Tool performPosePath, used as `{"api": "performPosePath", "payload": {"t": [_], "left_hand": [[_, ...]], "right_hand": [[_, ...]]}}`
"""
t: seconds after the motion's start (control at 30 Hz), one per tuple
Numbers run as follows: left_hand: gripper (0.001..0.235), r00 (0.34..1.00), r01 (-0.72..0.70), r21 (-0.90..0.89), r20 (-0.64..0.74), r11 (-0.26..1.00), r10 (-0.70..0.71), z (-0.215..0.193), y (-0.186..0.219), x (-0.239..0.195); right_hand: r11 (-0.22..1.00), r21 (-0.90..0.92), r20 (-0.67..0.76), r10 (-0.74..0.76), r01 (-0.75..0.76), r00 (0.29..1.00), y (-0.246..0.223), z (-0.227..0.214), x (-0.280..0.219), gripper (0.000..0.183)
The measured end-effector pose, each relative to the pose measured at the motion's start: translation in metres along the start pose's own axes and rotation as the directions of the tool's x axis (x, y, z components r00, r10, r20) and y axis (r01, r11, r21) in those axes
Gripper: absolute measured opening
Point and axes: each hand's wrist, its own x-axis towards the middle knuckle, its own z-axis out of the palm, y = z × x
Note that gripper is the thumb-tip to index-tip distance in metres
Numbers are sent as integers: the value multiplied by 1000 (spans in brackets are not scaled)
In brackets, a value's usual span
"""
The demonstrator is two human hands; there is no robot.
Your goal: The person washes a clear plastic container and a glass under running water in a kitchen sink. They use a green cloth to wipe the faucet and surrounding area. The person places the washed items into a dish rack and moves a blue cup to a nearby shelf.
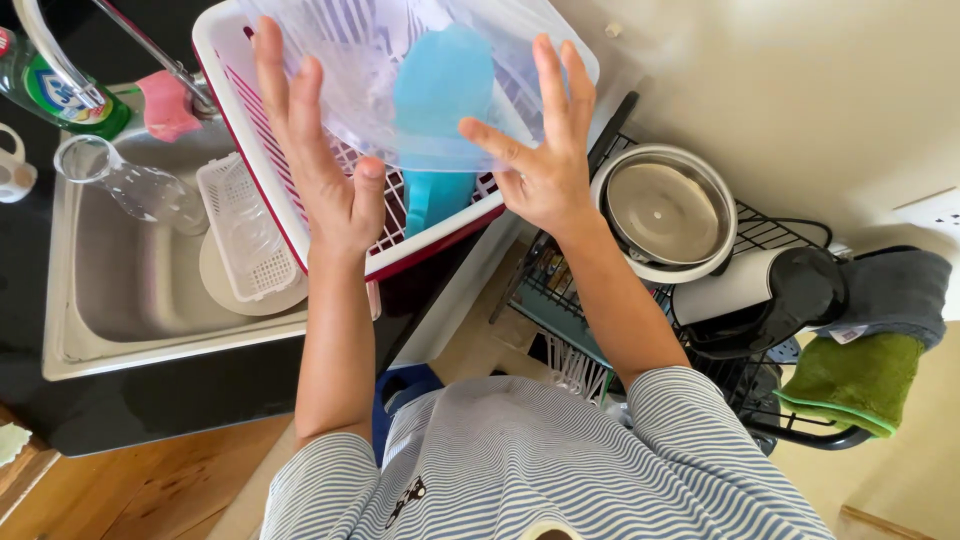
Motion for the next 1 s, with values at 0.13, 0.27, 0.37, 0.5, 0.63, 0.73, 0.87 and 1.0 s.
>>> {"api": "performPosePath", "payload": {"t": [0.13, 0.27, 0.37, 0.5, 0.63, 0.73, 0.87, 1.0], "left_hand": [[68, 998, -48, 110, -40, 993, 53, 5, -7, -12], [68, 996, 2, 21, -84, 1000, 0, 8, -13, -24], [71, 996, 8, -5, -94, 1000, -8, 5, -12, -23], [73, 1000, -15, 10, -15, 1000, 15, -1, -1, -12], [69, 999, 19, 47, 50, 999, -21, -11, -16, -21], [65, 980, 161, 253, 76, 954, -185, -23, -44, -46], [52, 887, 435, 392, -34, 811, -460, -31, -79, -79], [40, 816, 576, 170, -179, 800, -550, -30, -92, -89]], "right_hand": [[999, -17, 40, 27, -27, 999, 2, -6, 0, 74], [999, -32, 59, 37, -36, 998, 0, -9, 6, 84], [999, -36, 37, 35, -34, 999, -3, -8, 8, 87], [998, -20, -49, 56, -57, 997, 5, -6, 6, 90], [994, -2, -91, 108, -108, 990, 35, -9, 0, 96], [982, 33, -129, 187, -184, 974, 65, -12, -12, 98], [922, 169, -162, 374, -347, 913, 95, -13, -20, 100], [883, 327, -184, 410, -338, 893, 121, 0, -26, 96]]}}
